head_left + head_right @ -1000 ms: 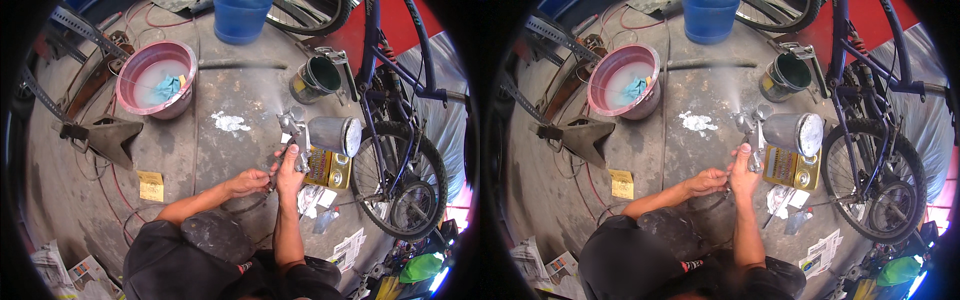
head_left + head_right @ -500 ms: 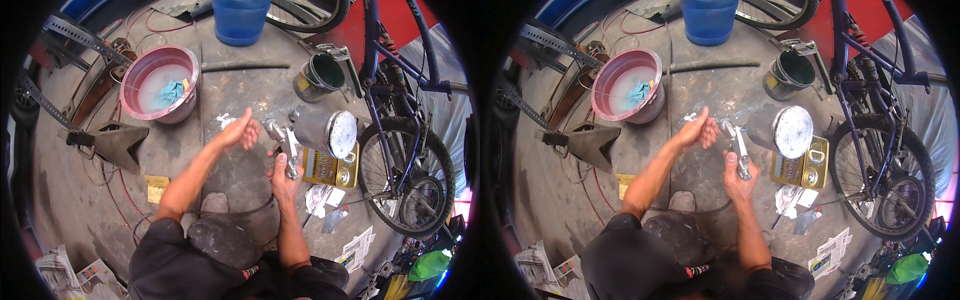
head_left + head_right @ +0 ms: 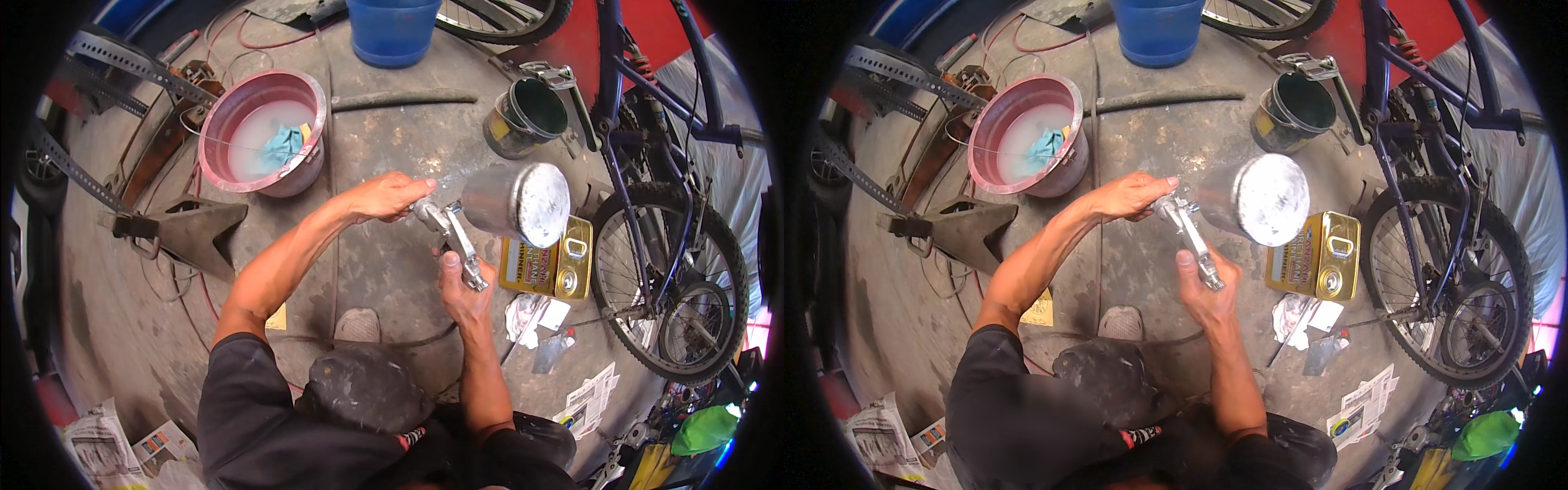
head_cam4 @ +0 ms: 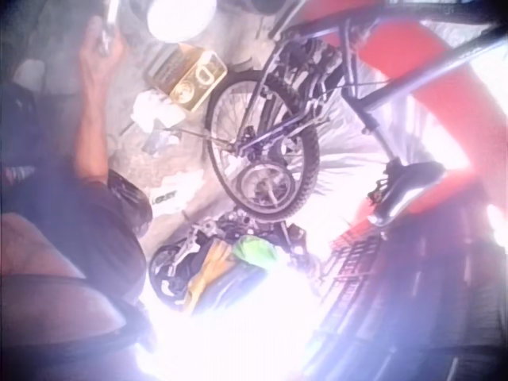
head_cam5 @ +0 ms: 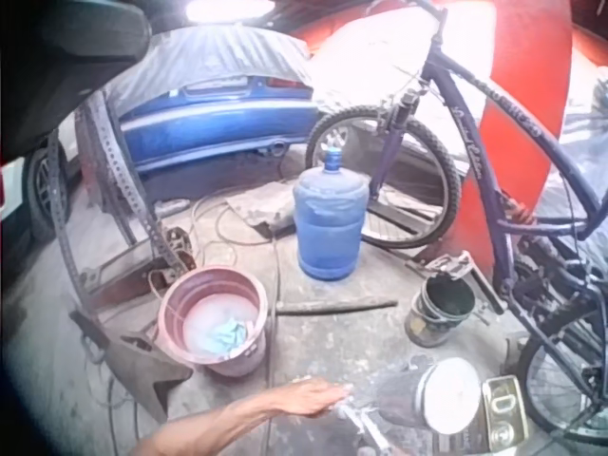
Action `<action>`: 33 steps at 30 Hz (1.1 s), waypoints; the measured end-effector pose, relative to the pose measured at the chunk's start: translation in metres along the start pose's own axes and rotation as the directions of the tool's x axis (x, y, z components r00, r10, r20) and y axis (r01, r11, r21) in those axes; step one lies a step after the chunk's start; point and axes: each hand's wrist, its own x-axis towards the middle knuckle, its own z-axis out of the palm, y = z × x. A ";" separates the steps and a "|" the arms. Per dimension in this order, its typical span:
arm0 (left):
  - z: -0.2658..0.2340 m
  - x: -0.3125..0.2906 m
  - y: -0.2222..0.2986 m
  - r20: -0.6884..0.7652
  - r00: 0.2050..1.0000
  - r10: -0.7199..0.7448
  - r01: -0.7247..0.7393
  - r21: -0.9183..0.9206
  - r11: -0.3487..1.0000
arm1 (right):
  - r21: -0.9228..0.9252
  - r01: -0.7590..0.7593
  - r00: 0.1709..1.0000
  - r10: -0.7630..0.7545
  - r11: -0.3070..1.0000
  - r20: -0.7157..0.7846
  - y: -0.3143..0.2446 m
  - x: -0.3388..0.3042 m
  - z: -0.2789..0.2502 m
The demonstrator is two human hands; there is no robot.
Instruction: The person removes masking tape from a newspaper-covered car part, then pours paint into a spray gun cup, adds thinner, and wipes the spray gun with a cloth. The person adjusts the spray gun and prepares it for use.
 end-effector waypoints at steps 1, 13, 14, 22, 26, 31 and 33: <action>0.005 0.003 0.004 -0.004 0.999 -0.034 0.034 -0.012 0.999 | -0.025 0.057 0.998 -0.057 0.998 -0.028 0.003 -0.001 0.001; 0.016 0.036 -0.027 -0.347 0.929 0.130 -0.237 -0.288 0.928 | 0.255 -0.248 0.952 0.284 0.935 -0.113 -0.030 0.017 -0.001; 0.024 0.043 -0.041 -0.407 0.908 0.100 -0.279 -0.409 0.869 | 0.312 -0.218 0.955 0.267 0.925 -0.126 -0.040 0.024 -0.007; 0.149 0.004 -0.046 0.106 0.891 0.441 -0.334 -0.506 0.795 | 0.166 -0.189 0.940 0.227 0.968 -0.255 -0.085 0.038 -0.063; 0.162 0.001 -0.043 0.203 0.859 0.469 -0.306 -0.530 0.791 | 0.144 -0.159 0.936 0.195 0.977 -0.293 -0.094 0.031 -0.060; 0.170 0.004 -0.050 0.233 0.891 0.390 -0.205 -0.559 0.803 | 0.126 -0.206 0.920 0.236 0.971 -0.312 -0.076 0.025 -0.064; 0.173 0.004 -0.047 0.227 0.909 0.350 -0.156 -0.592 0.790 | 0.062 -0.148 0.928 0.160 0.987 -0.337 -0.070 0.023 -0.061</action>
